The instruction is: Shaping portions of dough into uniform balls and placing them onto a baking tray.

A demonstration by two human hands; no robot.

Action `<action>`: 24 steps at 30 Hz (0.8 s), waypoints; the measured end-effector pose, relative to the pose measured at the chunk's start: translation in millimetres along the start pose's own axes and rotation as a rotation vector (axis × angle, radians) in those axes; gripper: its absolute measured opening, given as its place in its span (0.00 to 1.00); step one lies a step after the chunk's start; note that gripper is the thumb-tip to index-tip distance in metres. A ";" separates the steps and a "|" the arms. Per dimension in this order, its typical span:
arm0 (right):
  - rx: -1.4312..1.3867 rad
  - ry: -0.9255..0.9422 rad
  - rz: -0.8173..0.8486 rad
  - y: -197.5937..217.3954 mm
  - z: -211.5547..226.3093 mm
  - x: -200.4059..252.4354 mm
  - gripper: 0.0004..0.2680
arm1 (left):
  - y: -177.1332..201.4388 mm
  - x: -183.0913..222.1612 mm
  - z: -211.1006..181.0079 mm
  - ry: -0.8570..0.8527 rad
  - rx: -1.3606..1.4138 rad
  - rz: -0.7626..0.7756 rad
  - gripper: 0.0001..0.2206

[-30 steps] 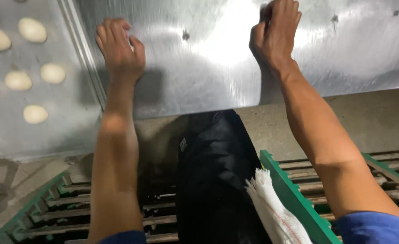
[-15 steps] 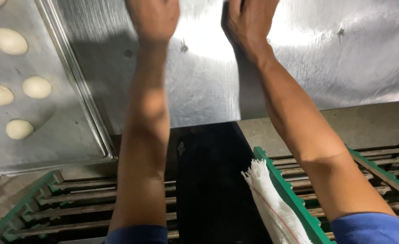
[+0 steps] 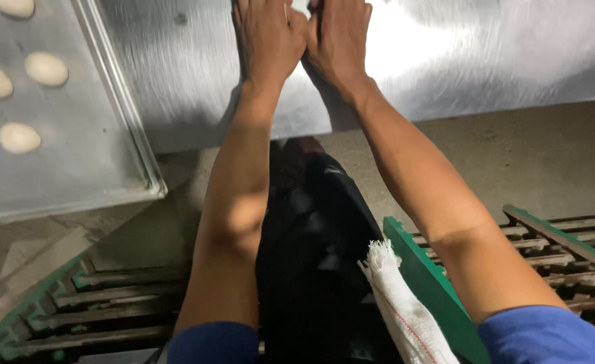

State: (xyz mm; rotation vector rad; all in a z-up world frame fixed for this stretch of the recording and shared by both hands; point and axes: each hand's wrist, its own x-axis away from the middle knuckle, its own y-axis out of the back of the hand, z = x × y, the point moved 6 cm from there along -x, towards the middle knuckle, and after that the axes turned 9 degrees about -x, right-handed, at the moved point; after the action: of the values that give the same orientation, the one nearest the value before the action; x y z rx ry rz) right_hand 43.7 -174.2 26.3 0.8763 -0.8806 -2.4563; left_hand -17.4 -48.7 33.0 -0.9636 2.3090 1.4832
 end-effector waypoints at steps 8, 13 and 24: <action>0.060 0.053 0.091 56.3 2.1 71.3 0.08 | 64.1 78.4 21.6 -0.001 -0.142 0.287 0.10; 0.259 -0.075 0.272 75.0 -59.6 85.1 0.04 | 82.7 95.0 87.4 0.033 -0.336 0.460 0.10; 0.143 -0.038 0.110 77.0 -47.6 1.7 0.10 | 81.7 19.7 136.1 -0.024 -0.292 0.302 0.11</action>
State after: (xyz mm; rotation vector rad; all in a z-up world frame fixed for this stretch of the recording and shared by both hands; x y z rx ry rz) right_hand 85.2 -251.6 48.3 0.8084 -1.0987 -2.3455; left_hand -104.8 84.6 19.2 -0.6734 2.3429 1.9835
